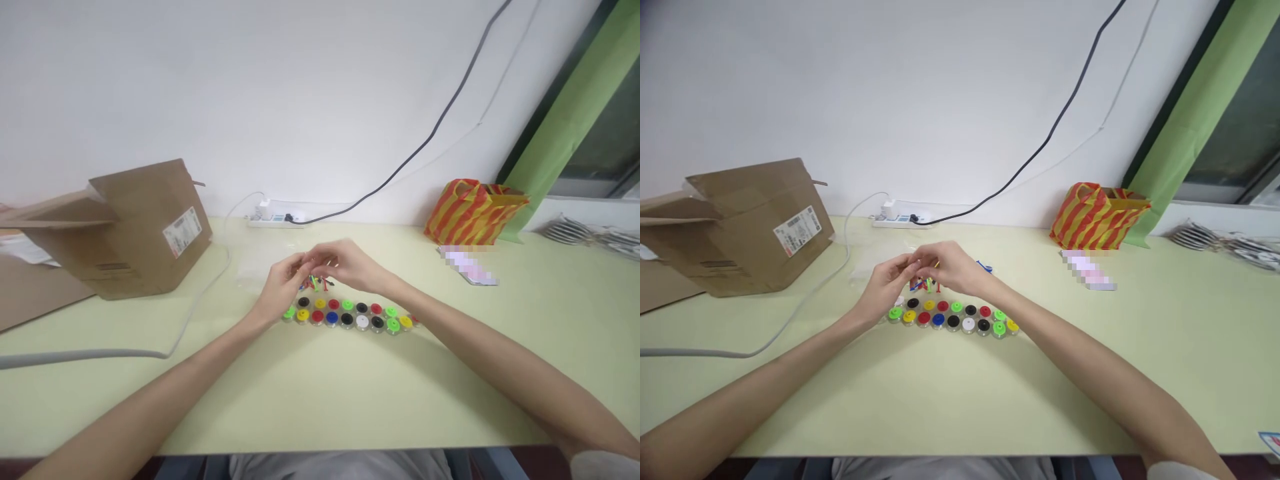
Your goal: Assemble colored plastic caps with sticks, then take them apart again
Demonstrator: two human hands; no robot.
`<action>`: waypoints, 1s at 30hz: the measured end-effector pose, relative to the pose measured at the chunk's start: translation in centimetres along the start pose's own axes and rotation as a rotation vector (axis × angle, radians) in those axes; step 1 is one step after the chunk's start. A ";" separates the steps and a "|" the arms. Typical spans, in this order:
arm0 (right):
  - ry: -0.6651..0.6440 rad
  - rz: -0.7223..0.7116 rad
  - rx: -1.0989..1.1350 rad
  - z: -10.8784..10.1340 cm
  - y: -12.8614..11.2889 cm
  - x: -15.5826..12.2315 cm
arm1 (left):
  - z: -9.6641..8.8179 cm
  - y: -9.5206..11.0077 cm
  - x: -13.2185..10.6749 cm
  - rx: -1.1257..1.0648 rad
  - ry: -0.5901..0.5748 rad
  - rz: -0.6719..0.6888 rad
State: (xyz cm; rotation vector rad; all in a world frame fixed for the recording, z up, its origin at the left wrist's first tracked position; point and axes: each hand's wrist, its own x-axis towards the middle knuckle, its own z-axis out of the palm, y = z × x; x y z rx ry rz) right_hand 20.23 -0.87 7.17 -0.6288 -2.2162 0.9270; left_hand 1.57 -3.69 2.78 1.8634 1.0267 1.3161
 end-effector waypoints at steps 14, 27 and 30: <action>-0.054 0.260 0.431 -0.6 1.1 -0.3 | 0.8 0.2 -0.8 0.056 -0.099 0.069; 0.050 0.217 0.340 -0.9 1.1 -0.1 | 0.1 -0.2 0.0 0.306 0.066 0.152; 0.037 0.235 0.329 -0.3 0.9 -0.1 | -0.2 -0.2 0.1 0.344 0.038 0.171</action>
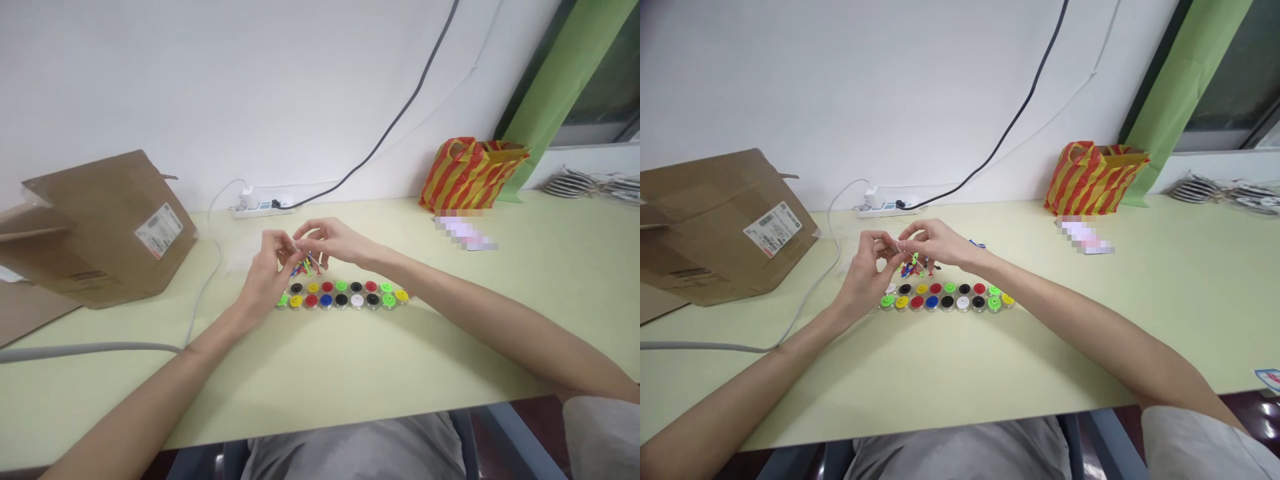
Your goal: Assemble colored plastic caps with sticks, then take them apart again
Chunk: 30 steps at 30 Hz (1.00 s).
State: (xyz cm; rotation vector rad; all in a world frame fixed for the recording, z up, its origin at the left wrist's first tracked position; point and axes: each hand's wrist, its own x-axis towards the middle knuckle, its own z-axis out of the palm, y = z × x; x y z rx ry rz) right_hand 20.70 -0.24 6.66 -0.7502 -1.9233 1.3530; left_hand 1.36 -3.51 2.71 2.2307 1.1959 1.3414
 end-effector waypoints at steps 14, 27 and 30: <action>-0.069 -0.300 -0.042 0.1 0.3 0.0 | 0.0 0.4 -0.3 0.138 -0.014 0.000; -0.415 -0.153 0.016 -2.2 -0.2 -0.5 | -0.3 0.9 -0.5 0.064 -0.226 0.066; -0.426 -0.124 -0.026 -2.3 -0.6 -0.7 | -0.3 1.1 -0.5 0.028 -0.269 0.053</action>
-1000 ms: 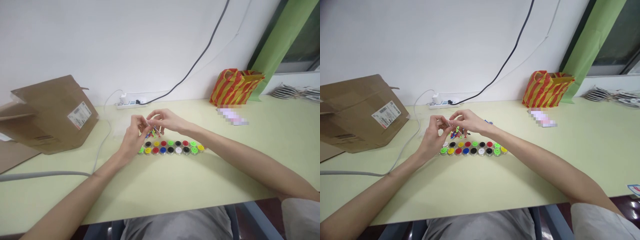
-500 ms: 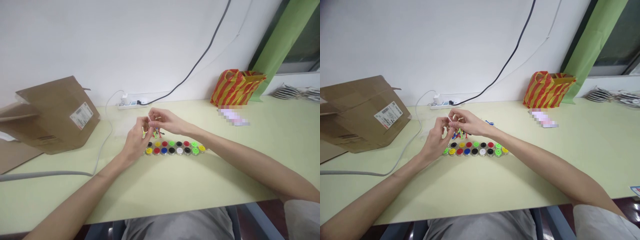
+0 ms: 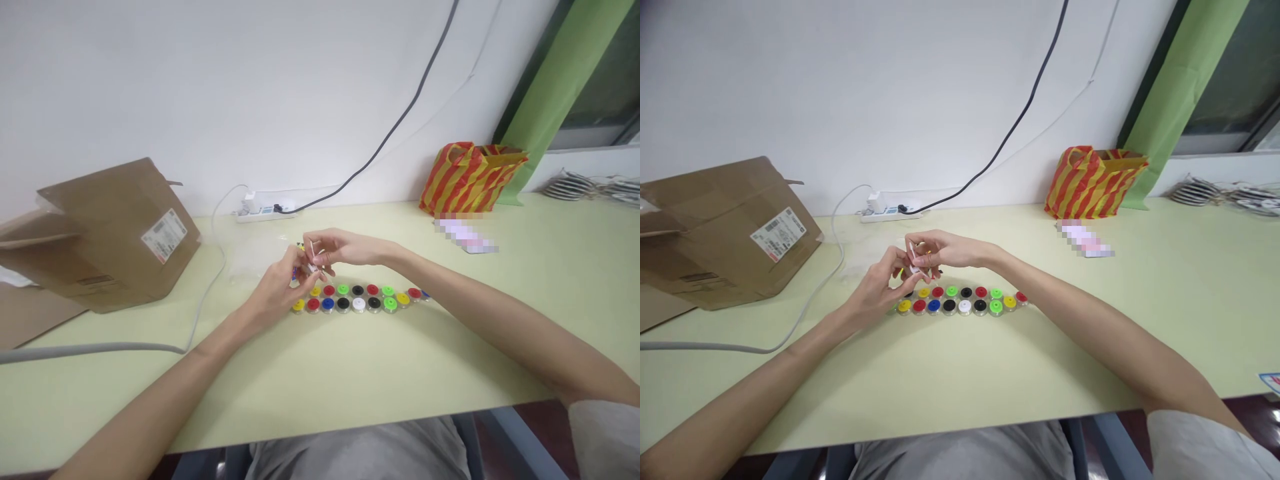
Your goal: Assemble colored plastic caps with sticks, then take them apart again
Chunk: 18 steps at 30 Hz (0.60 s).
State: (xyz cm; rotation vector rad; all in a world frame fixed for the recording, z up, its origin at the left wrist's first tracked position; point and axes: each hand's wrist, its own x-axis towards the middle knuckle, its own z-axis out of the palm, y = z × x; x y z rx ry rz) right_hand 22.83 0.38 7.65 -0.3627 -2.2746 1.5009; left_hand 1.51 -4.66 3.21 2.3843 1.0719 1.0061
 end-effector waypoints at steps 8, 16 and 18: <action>0.131 0.024 -0.031 -1.2 1.9 -0.1 | -0.7 -1.4 0.0 0.106 -0.022 -0.041; 0.488 0.325 -0.063 -0.6 4.2 1.1 | -0.5 -2.0 0.0 0.159 -0.017 -0.098; 0.530 0.286 -0.174 -0.5 3.7 1.1 | -0.5 -2.1 0.0 0.161 0.008 -0.117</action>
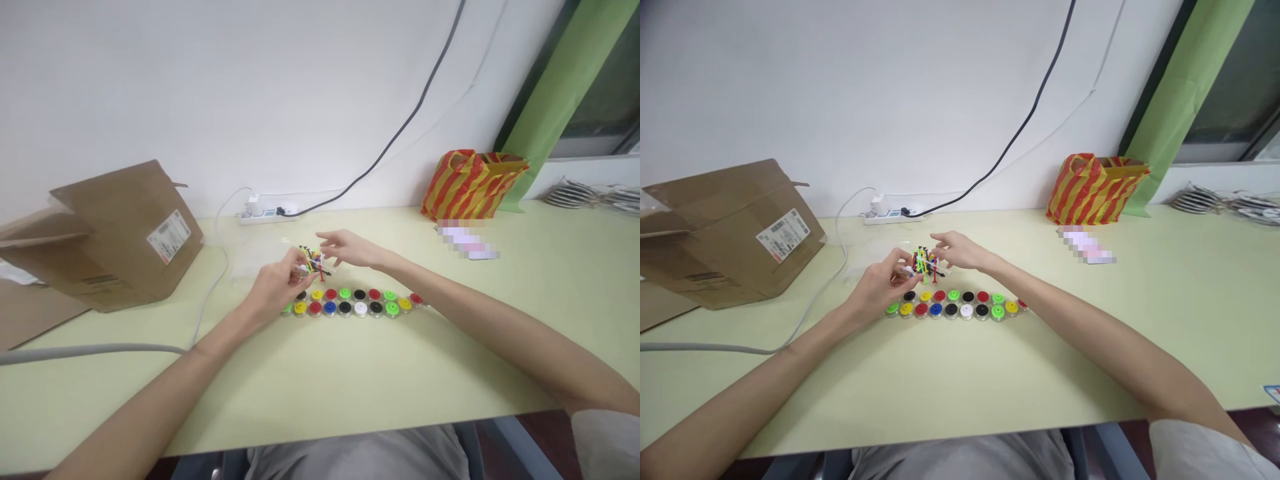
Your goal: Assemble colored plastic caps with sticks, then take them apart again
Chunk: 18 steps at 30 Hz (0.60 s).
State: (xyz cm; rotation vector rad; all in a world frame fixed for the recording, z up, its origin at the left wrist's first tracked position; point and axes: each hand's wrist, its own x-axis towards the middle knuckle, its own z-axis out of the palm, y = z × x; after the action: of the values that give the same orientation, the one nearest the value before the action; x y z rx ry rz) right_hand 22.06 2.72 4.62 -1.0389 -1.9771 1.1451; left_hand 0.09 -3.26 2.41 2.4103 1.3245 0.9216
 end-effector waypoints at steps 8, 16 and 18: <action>-0.023 -0.359 -0.190 1.5 -2.9 -1.6 | 0.4 -0.2 0.1 -0.181 0.086 -0.021; -0.084 -0.406 -0.150 1.4 -2.7 -1.9 | 0.3 0.9 -0.2 -0.065 0.034 0.014; -0.113 -0.422 -0.186 1.0 -3.6 -2.6 | 0.4 1.3 -0.3 -0.057 0.017 0.022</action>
State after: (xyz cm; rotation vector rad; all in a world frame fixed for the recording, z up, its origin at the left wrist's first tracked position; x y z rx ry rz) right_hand 21.43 -1.08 7.06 -0.6069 -2.2857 0.8161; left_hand 1.08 -4.25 2.64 2.3838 1.2620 0.9749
